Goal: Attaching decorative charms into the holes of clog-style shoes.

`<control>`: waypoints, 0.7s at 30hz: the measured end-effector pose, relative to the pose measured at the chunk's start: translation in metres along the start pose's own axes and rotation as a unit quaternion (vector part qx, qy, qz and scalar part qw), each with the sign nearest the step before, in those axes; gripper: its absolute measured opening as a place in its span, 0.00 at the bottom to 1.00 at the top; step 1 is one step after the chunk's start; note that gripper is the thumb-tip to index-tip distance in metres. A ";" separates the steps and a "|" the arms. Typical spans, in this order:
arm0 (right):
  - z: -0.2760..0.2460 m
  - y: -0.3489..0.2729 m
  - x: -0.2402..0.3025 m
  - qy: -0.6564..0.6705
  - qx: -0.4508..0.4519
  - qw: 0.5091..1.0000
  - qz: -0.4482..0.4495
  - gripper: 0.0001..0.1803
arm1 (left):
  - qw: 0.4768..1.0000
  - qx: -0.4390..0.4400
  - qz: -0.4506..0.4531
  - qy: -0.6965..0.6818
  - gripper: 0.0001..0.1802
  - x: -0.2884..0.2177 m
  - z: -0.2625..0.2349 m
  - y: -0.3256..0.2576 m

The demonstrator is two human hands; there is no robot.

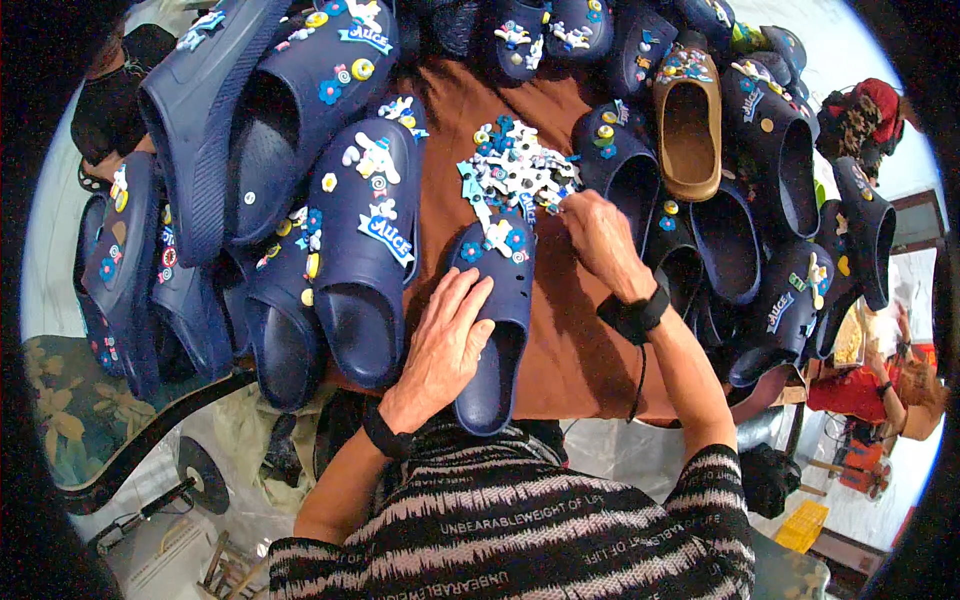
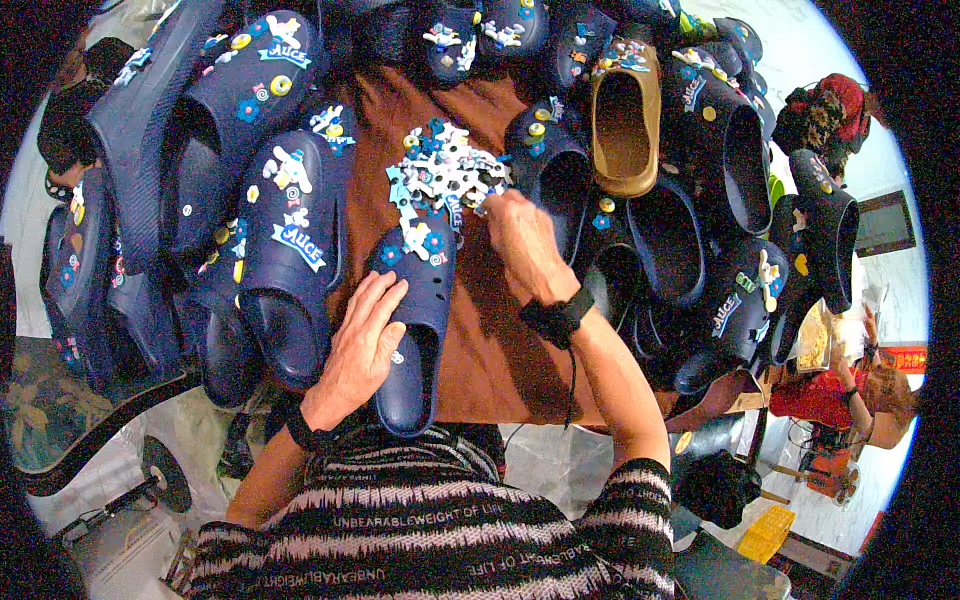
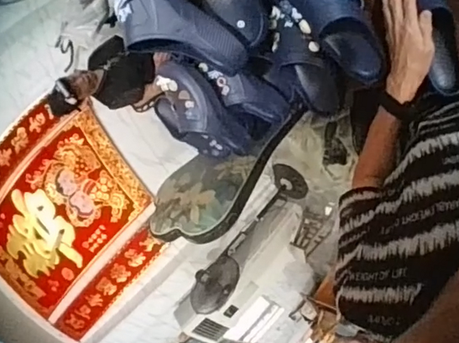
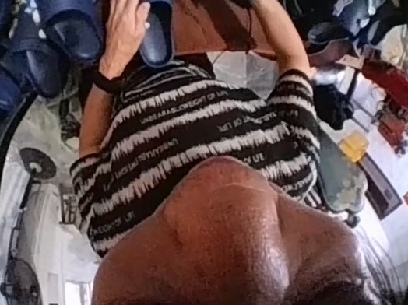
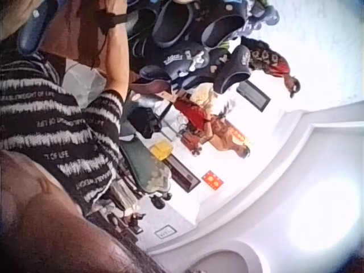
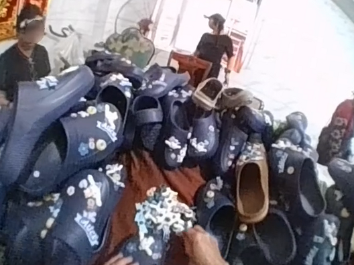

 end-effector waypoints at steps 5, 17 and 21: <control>0.013 0.036 -0.024 -0.270 -0.031 0.961 -0.054 0.06 | 1.000 0.001 0.001 -0.002 0.25 0.001 0.000 0.001; 0.029 0.048 -0.039 -0.313 0.025 0.943 -0.114 0.08 | 1.000 0.016 -0.009 0.010 0.26 0.003 0.001 0.000; 0.012 0.033 -0.031 -0.186 0.029 0.964 -0.187 0.05 | 1.000 0.019 -0.006 0.011 0.26 0.000 -0.003 0.001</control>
Point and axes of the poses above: each hand's wrist, its own y-axis towards the middle knuckle, its own z-axis out of the palm, x = y × z, the point moved 1 cm from there along y, towards the middle knuckle, and after that the axes turned 3 degrees about -y, right-handed, at the moved point
